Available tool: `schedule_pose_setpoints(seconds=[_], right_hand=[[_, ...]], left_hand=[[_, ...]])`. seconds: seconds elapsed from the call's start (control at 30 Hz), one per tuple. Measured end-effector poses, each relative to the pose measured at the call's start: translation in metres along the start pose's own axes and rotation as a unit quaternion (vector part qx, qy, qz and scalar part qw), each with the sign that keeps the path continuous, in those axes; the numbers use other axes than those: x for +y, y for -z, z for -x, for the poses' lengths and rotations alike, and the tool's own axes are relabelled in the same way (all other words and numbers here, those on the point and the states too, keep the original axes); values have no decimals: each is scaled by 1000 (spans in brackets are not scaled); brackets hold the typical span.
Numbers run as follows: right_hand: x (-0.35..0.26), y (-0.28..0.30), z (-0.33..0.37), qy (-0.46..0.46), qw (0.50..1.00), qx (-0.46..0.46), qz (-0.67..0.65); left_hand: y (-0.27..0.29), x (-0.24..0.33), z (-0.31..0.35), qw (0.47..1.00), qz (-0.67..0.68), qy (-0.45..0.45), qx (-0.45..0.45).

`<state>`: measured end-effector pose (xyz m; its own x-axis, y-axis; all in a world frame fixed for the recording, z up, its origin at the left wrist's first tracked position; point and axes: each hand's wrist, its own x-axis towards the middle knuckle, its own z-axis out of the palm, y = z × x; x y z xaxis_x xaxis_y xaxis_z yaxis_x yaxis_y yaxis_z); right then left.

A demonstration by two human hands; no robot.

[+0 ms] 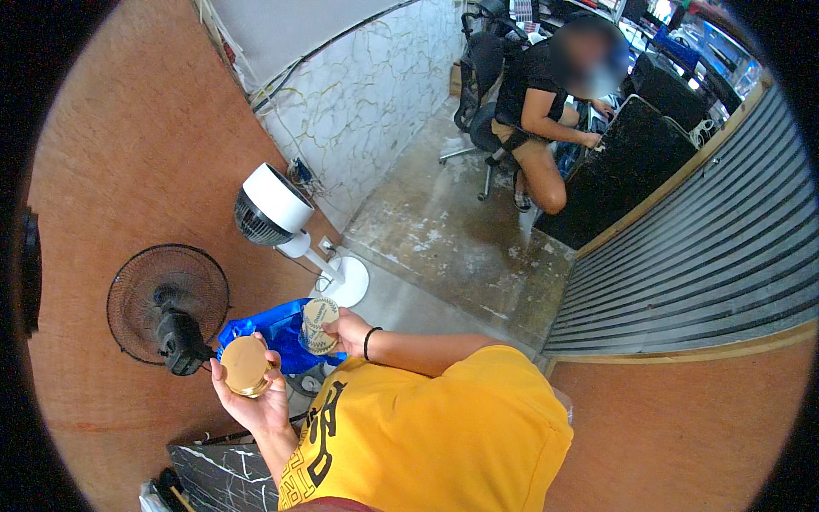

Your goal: The person assembles medals by attaching blue ribbons to gold medallions. They pick up medallions and ribbons from a table, thread the ribbon through the medallion, and place the assembled items on the table. The person handles multiple medallions and ribbons one at a time.

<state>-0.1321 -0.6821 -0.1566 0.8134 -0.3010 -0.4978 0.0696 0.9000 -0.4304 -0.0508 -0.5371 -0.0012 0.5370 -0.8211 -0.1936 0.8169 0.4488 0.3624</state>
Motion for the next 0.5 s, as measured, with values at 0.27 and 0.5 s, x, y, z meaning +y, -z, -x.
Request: schedule_pose_setpoints(seconds=[0.27, 0.5], right_hand=[[1, 7, -1, -2, 1000, -9, 10], [6, 4, -12, 11, 1000, 24, 16]], left_hand=[[-4, -3, 7, 996, -21, -46, 71], [6, 10, 21, 995, -21, -82, 51]])
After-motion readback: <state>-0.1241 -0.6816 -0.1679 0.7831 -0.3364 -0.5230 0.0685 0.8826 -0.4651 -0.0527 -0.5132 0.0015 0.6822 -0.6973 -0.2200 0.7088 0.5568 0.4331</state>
